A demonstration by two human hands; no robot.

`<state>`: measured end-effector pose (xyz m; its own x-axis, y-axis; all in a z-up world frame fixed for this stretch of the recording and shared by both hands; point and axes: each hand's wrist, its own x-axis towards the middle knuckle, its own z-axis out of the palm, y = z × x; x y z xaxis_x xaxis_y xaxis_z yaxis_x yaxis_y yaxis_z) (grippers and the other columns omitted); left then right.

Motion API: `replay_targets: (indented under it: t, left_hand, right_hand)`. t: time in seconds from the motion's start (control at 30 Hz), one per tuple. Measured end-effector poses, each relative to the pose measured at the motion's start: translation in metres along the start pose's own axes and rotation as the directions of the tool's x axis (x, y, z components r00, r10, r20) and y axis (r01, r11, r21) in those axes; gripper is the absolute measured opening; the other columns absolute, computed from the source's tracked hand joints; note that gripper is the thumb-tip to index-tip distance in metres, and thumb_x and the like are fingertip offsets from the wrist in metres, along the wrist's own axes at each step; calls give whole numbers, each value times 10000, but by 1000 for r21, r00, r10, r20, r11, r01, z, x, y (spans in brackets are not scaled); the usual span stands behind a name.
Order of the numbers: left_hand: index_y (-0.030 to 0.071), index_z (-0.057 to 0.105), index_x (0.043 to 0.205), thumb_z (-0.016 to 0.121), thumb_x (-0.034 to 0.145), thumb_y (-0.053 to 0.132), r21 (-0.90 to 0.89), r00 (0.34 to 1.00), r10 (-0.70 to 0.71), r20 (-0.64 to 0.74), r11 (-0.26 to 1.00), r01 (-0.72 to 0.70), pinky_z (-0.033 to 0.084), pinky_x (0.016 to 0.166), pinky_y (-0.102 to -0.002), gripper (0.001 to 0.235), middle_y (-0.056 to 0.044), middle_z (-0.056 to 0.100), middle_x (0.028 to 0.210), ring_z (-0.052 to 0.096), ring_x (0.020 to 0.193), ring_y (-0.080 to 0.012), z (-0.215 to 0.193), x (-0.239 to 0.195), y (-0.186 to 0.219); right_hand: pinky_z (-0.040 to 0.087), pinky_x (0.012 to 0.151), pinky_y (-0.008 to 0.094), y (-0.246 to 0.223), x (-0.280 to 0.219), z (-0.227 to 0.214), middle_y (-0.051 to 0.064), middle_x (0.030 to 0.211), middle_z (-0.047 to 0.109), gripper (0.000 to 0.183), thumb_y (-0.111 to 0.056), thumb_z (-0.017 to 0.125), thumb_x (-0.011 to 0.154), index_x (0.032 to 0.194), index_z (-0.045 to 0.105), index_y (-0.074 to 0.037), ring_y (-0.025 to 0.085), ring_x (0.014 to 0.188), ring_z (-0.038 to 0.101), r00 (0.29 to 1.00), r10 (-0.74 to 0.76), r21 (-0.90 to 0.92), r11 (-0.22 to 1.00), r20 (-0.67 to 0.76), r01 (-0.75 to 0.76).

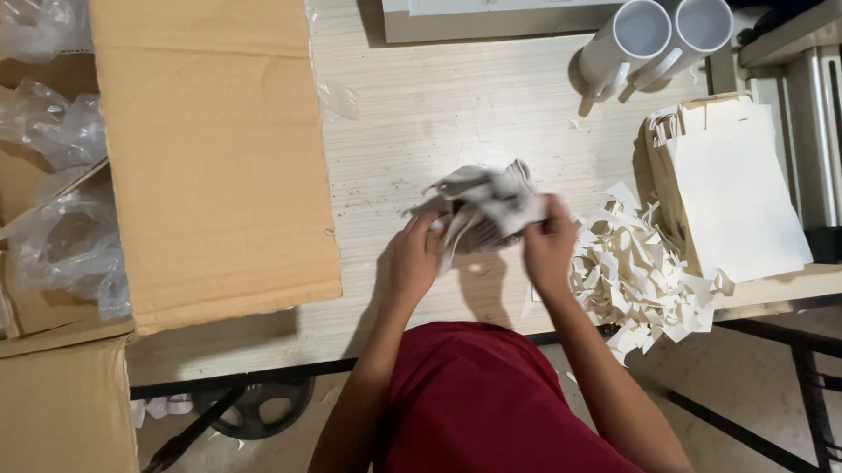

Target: Unboxing white ceramic mugs from a cardboard shipping box and wiping them with a cloth.

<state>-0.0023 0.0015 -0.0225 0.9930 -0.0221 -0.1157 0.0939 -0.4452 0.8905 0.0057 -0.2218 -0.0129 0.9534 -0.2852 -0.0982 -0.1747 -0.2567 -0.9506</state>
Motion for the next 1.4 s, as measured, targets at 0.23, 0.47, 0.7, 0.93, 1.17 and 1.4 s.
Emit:
replay_targets:
  t: [0.23,0.47,0.7,0.93,1.17,1.4]
  left_hand:
    - [52,671,1212,606,959,148,-34,1000,8,-9,999,-8,561,752,-428,279,-152,740,1075,735,934,-324,0,-7,29]
    - [44,658,1191,647,994,271,-50,1000,24,0,998,-24,562,743,-453,301,-208,727,1038,727,918,-362,15,-10,27]
    - [63,644,1251,612,1005,222,121,999,16,42,992,-21,547,781,-482,294,-173,735,1089,697,977,-383,11,-8,35]
    - [155,580,1327,505,1008,141,165,983,-71,171,985,42,561,788,-471,328,-48,770,1048,727,954,-320,3,-2,43]
    - [124,577,1180,555,969,134,235,984,-83,157,971,44,559,750,-503,213,-19,783,1040,726,935,-341,4,-4,39]
    - [162,631,1271,614,970,188,161,996,-20,81,987,6,534,741,-523,303,-162,738,1033,695,932,-404,8,-7,37]
  right_hand:
    - [491,852,355,-33,0,-34,130,1126,675,182,-77,587,1164,1277,647,52,167,968,602,960,-101,271,947,-261,173]
    - [548,770,330,5,5,-2,99,1051,711,346,-313,642,1040,1228,620,-24,166,938,659,985,143,-108,985,96,-133]
    - [496,652,301,12,50,6,73,832,719,371,-371,701,985,1037,711,-4,120,735,623,996,46,-209,977,73,-30]
    - [495,603,339,-22,98,16,61,714,684,404,-446,719,949,949,737,-43,133,654,626,944,149,-392,920,293,-24]
    - [472,571,387,-55,114,33,111,653,651,508,-481,825,849,837,716,15,189,590,576,789,153,-542,802,595,253]
    - [478,557,355,-36,103,10,88,666,667,396,-422,759,919,933,746,-26,141,586,592,859,-5,-408,878,513,249]
